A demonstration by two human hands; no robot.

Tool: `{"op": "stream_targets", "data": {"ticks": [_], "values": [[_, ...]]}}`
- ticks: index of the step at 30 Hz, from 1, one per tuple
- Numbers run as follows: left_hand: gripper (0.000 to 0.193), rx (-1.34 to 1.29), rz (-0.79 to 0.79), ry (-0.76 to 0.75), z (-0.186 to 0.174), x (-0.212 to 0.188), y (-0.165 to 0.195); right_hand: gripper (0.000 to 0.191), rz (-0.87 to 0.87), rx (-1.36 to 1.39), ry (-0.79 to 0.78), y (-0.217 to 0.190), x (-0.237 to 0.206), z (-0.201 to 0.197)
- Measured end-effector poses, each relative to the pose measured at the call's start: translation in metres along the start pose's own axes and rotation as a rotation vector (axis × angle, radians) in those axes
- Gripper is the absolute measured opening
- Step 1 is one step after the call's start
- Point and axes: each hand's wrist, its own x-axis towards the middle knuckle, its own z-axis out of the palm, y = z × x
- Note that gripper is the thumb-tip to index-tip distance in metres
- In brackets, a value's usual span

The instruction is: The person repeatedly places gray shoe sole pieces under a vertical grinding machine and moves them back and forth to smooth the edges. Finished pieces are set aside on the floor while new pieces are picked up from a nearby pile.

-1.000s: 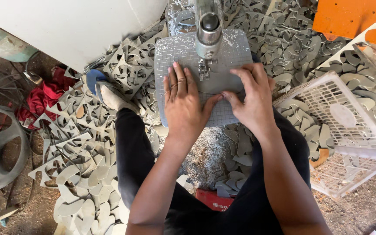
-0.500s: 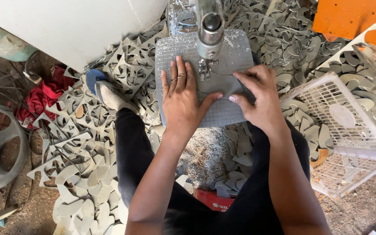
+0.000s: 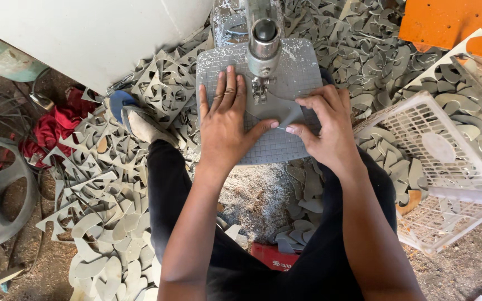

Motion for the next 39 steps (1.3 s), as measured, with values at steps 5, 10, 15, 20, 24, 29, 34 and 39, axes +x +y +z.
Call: {"op": "stream_targets", "data": {"ticks": [5, 10, 15, 20, 24, 29, 34, 39], "values": [[0.112, 0.042, 0.019, -0.121, -0.008, 0.004, -0.001, 0.05, 0.021, -0.007, -0.016, -0.003, 0.0, 0.002], [0.107, 0.033, 0.014, -0.201, -0.011, 0.005, -0.003, 0.051, 0.043, -0.008, -0.023, -0.004, 0.0, 0.005], [0.104, 0.017, 0.02, -0.179, -0.011, 0.009, -0.003, 0.054, 0.09, -0.017, -0.07, -0.004, 0.001, 0.006], [0.103, 0.087, -0.078, -0.044, -0.009, -0.004, 0.009, 0.059, -0.01, -0.103, -0.044, -0.007, 0.002, 0.008], [0.091, 0.08, -0.06, 0.026, -0.006, -0.022, 0.016, 0.058, 0.014, -0.103, -0.05, -0.013, 0.001, 0.011], [0.09, 0.104, -0.068, 0.034, -0.004, -0.024, 0.014, 0.057, 0.019, -0.042, -0.051, -0.013, 0.002, 0.006], [0.09, 0.1, -0.079, 0.016, -0.006, -0.021, 0.012, 0.051, -0.026, -0.017, -0.114, -0.006, 0.0, -0.001], [0.088, 0.091, -0.08, 0.021, -0.007, -0.02, 0.01, 0.05, -0.005, -0.017, -0.088, -0.005, -0.003, 0.004]]}}
